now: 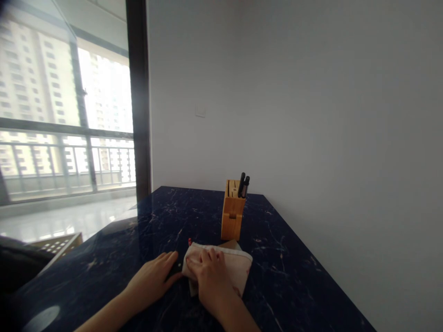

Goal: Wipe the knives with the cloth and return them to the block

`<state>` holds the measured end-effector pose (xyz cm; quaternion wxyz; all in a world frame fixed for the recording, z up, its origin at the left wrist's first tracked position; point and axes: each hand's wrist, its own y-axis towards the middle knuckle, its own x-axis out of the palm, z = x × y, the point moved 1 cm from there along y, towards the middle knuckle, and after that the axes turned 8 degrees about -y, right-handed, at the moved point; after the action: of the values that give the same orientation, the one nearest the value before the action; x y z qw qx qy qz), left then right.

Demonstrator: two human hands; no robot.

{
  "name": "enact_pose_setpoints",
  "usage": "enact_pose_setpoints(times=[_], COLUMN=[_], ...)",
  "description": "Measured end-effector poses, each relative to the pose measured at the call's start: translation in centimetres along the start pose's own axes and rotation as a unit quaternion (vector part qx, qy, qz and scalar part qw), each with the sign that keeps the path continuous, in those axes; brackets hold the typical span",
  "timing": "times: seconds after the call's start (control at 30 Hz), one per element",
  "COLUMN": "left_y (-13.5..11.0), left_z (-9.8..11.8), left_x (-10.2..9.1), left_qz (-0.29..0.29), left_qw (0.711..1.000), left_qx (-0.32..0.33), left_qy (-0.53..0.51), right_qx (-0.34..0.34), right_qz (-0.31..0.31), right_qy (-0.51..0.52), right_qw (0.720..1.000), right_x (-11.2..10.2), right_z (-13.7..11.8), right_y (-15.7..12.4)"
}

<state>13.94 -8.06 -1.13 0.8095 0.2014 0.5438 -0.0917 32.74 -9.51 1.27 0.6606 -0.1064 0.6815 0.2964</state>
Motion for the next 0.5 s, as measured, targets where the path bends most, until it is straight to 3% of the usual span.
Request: enact_pose_setpoints(times=[0.3,0.5], left_y=[0.1,0.0], left_z=[0.1,0.1], left_x=[-0.3,-0.2], left_qz=[0.007,0.005], left_qw=[1.000,1.000], left_qx=[0.010,0.021], left_qy=[0.006,0.007], right_qx=[-0.009,0.027], right_qz=[-0.005,0.000], right_qy=[0.028,0.013], right_qw=[1.000,1.000], right_x=[-0.9,0.1], right_z=[-0.2,-0.7], right_y=[0.0,0.2])
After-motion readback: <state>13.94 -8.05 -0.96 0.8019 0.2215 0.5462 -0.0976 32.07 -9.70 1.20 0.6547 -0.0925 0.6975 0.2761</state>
